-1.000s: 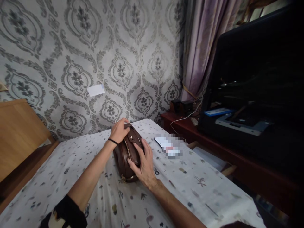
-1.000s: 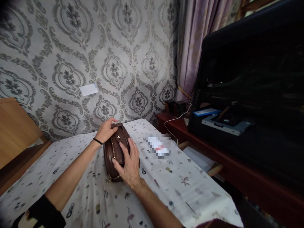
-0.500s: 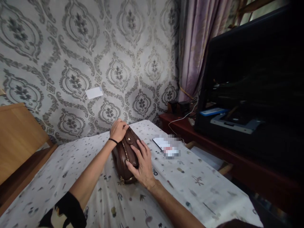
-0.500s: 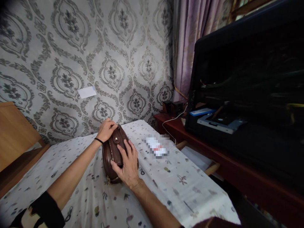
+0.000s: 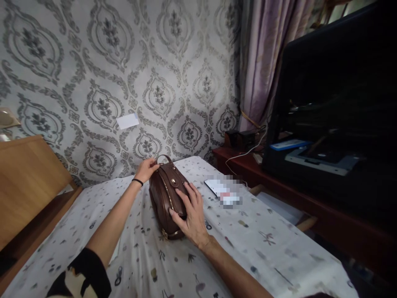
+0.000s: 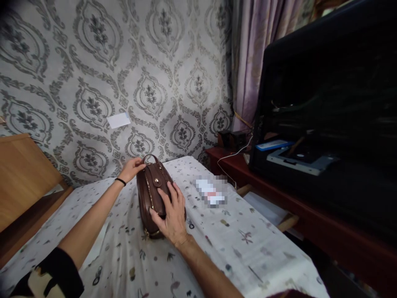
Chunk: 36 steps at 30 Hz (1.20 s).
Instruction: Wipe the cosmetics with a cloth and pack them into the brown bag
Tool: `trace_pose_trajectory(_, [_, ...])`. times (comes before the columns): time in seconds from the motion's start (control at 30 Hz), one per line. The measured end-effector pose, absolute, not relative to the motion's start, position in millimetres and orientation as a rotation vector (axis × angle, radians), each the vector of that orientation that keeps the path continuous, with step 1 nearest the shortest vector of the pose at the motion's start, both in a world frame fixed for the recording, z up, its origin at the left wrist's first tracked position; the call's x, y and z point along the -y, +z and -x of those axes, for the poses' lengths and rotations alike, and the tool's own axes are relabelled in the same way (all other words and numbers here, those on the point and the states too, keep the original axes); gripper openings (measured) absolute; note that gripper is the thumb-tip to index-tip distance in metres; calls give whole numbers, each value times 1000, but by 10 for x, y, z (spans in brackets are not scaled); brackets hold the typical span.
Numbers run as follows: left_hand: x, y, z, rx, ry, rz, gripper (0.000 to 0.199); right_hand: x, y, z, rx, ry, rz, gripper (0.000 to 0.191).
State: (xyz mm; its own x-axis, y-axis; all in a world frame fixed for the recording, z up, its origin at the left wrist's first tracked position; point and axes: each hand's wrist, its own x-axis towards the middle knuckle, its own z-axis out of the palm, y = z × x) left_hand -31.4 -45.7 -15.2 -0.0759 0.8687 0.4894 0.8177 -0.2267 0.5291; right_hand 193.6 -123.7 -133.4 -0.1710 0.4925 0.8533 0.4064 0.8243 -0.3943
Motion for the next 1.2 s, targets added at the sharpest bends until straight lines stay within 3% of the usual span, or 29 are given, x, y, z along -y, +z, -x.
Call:
trace_pose_trajectory(0.2, [511, -243, 355, -2007, 1236, -2003, 22, 1250, -1328, -1925, 1778, 96, 691, 47])
trace_pose_trajectory(1.2, [1034, -288, -59, -1804, 1470, -1900, 23, 1290, -1255, -1925, 1753, 25, 637, 35])
